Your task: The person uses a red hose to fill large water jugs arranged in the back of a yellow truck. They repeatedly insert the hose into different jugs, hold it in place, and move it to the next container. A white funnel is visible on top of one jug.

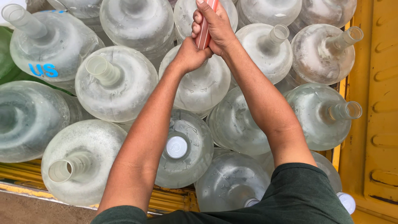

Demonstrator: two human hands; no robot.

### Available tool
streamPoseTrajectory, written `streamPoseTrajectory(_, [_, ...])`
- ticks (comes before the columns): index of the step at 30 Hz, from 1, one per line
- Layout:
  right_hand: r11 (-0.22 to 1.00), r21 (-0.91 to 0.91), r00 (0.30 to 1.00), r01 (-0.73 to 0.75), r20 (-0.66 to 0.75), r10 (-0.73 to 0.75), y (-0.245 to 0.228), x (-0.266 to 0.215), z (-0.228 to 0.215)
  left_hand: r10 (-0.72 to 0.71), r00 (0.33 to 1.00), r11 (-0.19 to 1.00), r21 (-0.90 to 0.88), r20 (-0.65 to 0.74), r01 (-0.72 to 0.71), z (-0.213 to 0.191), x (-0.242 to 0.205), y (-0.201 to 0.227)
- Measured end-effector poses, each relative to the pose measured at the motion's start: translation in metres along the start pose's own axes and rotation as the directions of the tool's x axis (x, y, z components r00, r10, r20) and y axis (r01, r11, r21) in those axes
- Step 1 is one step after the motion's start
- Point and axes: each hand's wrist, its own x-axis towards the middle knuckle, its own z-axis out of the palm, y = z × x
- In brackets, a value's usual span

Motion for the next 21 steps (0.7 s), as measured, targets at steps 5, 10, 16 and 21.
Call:
streamPoseTrajectory(5, [1.000,-0.008,0.999,0.009,-0.052,-0.009,-0.004,0.005,0.008,-0.082,0.996,0.996,-0.022,-0.028,0.082,-0.004,0.007,0.015])
streamPoseTrajectory(10, [0.997,0.051,0.994,0.056,-0.097,-0.051,-0.023,0.005,0.006,-0.142,0.988,0.986,-0.084,0.052,0.146,-0.010,-0.006,0.048])
streamPoseTrajectory(16, [0.989,0.104,0.993,0.102,-0.077,-0.094,-0.039,0.018,0.017,0.163,0.972,0.959,-0.206,-0.169,-0.196,-0.001,-0.012,0.057])
streamPoseTrajectory(21, [0.993,0.086,0.994,0.082,-0.079,-0.075,-0.043,0.010,0.015,0.104,0.993,0.988,-0.108,-0.058,-0.110,-0.009,-0.010,0.056])
